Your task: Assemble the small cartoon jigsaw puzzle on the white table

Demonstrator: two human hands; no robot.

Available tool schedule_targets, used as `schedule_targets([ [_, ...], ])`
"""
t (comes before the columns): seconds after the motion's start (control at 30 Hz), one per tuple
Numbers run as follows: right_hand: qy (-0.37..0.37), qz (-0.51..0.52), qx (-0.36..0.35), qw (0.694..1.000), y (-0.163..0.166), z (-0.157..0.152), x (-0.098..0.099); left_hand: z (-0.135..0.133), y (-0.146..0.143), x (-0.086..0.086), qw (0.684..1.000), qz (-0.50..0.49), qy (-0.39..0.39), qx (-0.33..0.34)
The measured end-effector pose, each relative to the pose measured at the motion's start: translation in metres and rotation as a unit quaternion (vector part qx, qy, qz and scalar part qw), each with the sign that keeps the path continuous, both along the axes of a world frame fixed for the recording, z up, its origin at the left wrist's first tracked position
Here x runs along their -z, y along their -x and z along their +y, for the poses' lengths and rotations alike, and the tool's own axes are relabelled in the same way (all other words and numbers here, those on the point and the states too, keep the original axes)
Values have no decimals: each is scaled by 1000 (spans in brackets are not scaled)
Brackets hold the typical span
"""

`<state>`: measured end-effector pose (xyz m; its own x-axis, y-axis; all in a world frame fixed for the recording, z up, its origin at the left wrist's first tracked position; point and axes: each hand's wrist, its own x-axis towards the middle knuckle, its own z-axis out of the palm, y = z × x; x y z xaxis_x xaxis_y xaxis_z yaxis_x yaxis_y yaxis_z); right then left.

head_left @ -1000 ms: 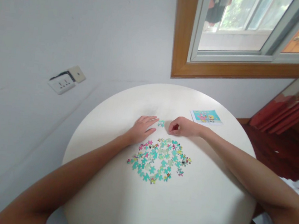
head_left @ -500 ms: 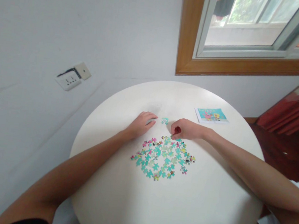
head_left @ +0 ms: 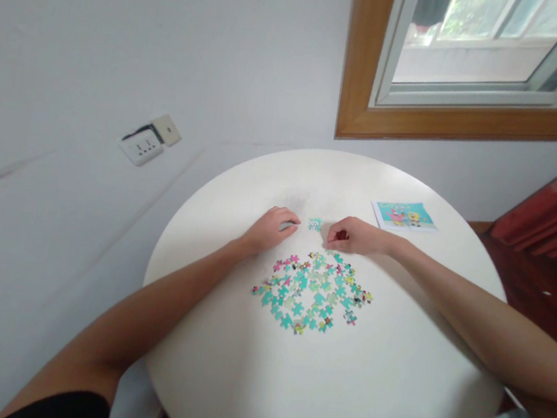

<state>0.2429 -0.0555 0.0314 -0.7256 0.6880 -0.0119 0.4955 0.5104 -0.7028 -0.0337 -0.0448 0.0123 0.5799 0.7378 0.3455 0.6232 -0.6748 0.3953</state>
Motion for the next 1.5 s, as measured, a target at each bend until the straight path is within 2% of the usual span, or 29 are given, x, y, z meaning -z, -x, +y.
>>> schedule_targets([
  [0.2, -68, 4, 76, 995, -3, 11, 9, 0, 2, -4, 1000, -12, 20, 1],
  [0.33, -145, -10, 156, 977, -3, 19, 18, 0, 3, -3, 1000, -11, 22, 5],
  [0.47, -175, -41, 199, 963, -2, 21, 25, 0, 1, -3, 1000, -12, 26, 6],
  [1.5, -185, -69, 207, 958, 1, 18, 23, 1, 2, 0, 999, -34, 39, 14],
])
